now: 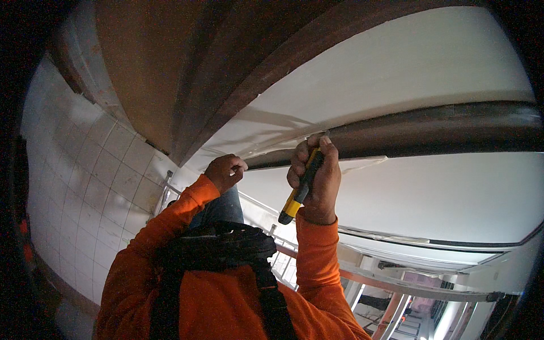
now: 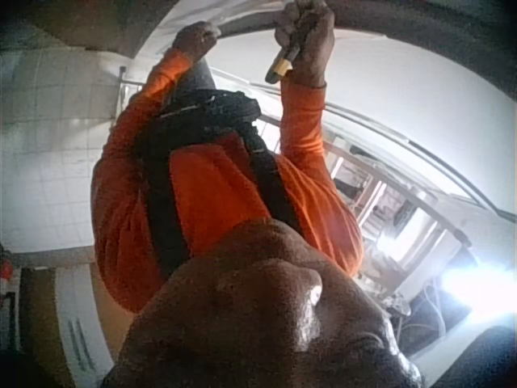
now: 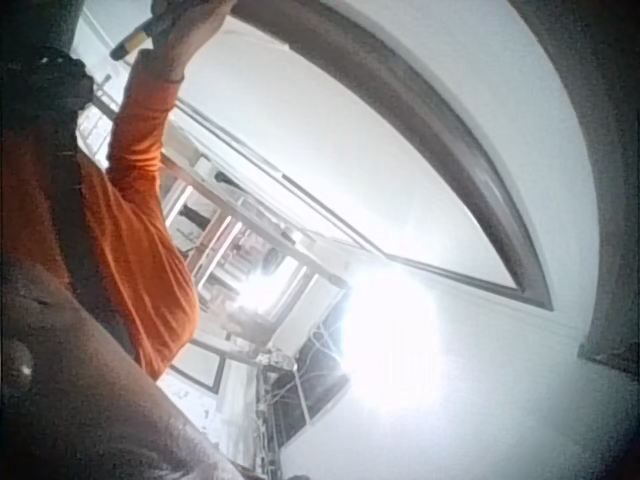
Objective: The person removes masking tape from the edges of a door frame and ceiling using a utility knife and their hands.
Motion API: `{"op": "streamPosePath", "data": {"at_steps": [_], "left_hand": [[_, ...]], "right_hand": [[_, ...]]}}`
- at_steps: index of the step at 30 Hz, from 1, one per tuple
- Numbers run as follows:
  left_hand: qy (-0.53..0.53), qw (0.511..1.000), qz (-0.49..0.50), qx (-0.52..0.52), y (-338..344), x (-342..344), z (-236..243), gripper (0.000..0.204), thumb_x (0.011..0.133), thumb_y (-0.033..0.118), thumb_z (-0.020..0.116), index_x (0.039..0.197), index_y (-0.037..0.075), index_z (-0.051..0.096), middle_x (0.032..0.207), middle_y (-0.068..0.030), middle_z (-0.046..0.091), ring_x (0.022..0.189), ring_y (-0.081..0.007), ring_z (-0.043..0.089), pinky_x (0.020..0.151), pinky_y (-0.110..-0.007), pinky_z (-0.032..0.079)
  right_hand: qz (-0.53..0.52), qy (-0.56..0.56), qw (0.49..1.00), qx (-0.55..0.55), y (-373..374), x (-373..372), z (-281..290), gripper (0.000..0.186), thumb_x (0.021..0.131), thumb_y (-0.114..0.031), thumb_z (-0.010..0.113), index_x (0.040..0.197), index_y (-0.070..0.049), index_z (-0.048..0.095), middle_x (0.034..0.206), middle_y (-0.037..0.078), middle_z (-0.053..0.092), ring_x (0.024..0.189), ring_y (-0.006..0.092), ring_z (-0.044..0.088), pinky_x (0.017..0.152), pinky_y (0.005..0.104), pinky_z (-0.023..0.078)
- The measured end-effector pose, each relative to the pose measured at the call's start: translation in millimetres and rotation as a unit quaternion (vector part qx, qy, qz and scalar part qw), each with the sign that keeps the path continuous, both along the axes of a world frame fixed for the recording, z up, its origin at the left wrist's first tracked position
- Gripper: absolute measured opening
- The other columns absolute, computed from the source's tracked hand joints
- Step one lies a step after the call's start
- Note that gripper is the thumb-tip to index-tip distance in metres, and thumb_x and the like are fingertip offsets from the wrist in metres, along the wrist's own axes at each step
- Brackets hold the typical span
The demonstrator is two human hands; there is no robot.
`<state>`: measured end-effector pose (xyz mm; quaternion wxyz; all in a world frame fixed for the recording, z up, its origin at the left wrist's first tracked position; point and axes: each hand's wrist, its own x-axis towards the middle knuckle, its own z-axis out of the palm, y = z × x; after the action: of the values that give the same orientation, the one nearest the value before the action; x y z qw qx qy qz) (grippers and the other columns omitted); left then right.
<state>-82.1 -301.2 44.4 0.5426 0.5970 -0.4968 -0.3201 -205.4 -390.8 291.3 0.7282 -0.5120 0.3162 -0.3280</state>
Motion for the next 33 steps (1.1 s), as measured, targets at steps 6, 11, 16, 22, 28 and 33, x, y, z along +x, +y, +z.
{"op": "streamPosePath", "data": {"at_steps": [6, 11, 16, 22, 28, 33], "left_hand": [[-0.037, 0.999, 0.007, 0.031, 4, 2, 3, 0.018, 0.091, 0.018, 0.063, 0.102, 0.007, 0.072, 0.097, -0.0138, 0.072, 0.088, -0.0286, 0.07, 0.081, -0.039, 0.057], [-0.004, 1.0, -0.003, -0.001, 7, 2, 6, 0.024, 0.097, 0.028, 0.059, 0.097, 0.006, 0.068, 0.098, -0.0149, 0.073, 0.088, -0.0277, 0.07, 0.08, -0.038, 0.055], [-0.02, 0.999, 0.041, -0.022, 4, -1, 10, 0.043, 0.101, 0.043, 0.054, 0.09, 0.004, 0.066, 0.087, -0.0142, 0.071, 0.078, -0.0286, 0.069, 0.072, -0.04, 0.054], [-0.03, 0.998, 0.03, 0.054, -5, 6, 42, 0.036, 0.102, 0.037, 0.053, 0.09, 0.005, 0.065, 0.077, -0.0121, 0.067, 0.072, -0.0318, 0.067, 0.069, -0.042, 0.052], [0.044, 0.985, 0.089, -0.141, -18, -3, 73, 0.032, 0.101, 0.031, 0.06, 0.097, 0.001, 0.069, 0.085, -0.0143, 0.07, 0.075, -0.0297, 0.068, 0.073, -0.038, 0.055], [0.044, 0.997, 0.003, -0.066, -16, 3, 96, 0.029, 0.1, 0.027, 0.061, 0.104, 0.0, 0.07, 0.091, -0.0136, 0.072, 0.082, -0.0246, 0.07, 0.075, -0.035, 0.056]], "right_hand": [[0.004, -0.021, 0.999, 0.028, 0, -3, -5, 0.026, 0.106, -0.037, 0.047, 0.1, -0.013, 0.051, 0.077, 0.001, 0.048, 0.057, 0.0103, 0.047, 0.039, 0.0247, 0.041], [0.024, -0.017, 0.999, 0.038, -1, -2, -9, 0.027, 0.105, -0.039, 0.048, 0.098, -0.013, 0.051, 0.077, 0.0, 0.047, 0.056, 0.0101, 0.046, 0.039, 0.0242, 0.04], [0.088, 0.004, 0.994, 0.072, -1, -7, -11, 0.029, 0.105, -0.041, 0.048, 0.1, -0.013, 0.052, 0.075, 0.0, 0.049, 0.053, 0.0096, 0.046, 0.038, 0.0234, 0.038], [0.048, 0.072, 0.996, 0.01, 15, -14, -17, 0.035, 0.103, -0.045, 0.05, 0.105, -0.01, 0.057, 0.071, 0.0, 0.052, 0.05, 0.0095, 0.046, 0.037, 0.0241, 0.037], [0.026, 0.055, 0.998, -0.006, 10, -13, -4, 0.032, 0.103, -0.039, 0.05, 0.105, -0.008, 0.059, 0.074, 0.001, 0.051, 0.051, 0.0077, 0.046, 0.036, 0.0218, 0.037], [0.027, 0.056, 0.998, -0.01, -2, -14, -6, 0.035, 0.103, -0.04, 0.048, 0.108, -0.006, 0.057, 0.071, 0.002, 0.052, 0.051, 0.011, 0.048, 0.037, 0.0259, 0.039]]}}
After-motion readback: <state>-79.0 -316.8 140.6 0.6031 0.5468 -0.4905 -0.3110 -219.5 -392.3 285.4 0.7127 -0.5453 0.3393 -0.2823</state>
